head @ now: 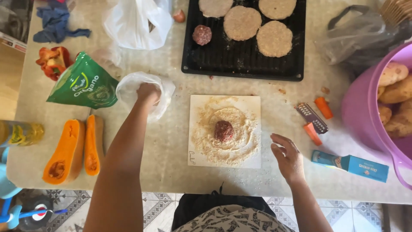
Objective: Forming burger patties from ground meat by flouring and pressing them on a board, then placing them on a grill pan.
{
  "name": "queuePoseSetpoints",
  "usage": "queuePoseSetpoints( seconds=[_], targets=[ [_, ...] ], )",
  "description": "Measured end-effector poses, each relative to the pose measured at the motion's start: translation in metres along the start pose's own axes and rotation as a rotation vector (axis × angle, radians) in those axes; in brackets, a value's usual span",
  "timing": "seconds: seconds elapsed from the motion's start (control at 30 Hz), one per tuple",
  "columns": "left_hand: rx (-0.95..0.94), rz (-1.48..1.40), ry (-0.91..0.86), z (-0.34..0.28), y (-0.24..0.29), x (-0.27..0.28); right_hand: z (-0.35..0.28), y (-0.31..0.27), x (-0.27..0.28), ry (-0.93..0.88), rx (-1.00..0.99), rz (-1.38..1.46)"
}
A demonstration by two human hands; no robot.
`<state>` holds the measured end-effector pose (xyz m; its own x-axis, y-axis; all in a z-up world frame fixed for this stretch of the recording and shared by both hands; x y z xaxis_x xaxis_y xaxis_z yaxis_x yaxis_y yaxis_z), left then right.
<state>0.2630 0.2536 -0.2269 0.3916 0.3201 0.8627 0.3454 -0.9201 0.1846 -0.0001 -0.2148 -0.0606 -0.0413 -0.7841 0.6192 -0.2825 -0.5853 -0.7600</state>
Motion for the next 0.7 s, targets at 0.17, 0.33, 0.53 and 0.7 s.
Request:
queuePoseSetpoints(
  seconds=[0.17, 0.33, 0.53, 0.7],
  targets=[
    [-0.039, 0.024, -0.060, 0.004, 0.013, 0.005, -0.004, 0.001, -0.002, -0.025, -0.069, 0.161],
    [-0.062, 0.084, -0.067, 0.025, 0.001, -0.026, 0.001, -0.002, -0.009, -0.045, -0.076, 0.174],
    [-0.119, -0.033, 0.034, -0.025, 0.010, 0.001, -0.003, -0.012, -0.011, -0.034, -0.017, 0.192],
    [-0.001, -0.234, -0.067, -0.111, 0.038, 0.083, -0.006, 0.012, -0.014, -0.036, -0.112, 0.249]
  ],
)
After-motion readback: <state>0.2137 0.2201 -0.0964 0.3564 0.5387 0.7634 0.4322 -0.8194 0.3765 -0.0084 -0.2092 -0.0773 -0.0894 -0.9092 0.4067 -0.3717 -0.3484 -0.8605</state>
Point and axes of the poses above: each hand's wrist, its own z-axis towards the middle knuckle, its own x-axis out of the back of the hand, y = z × x, the point moved 1 cm from there along z, towards the middle knuckle, and after that the axes turned 12 degrees about -z, right-handed, at the moved point
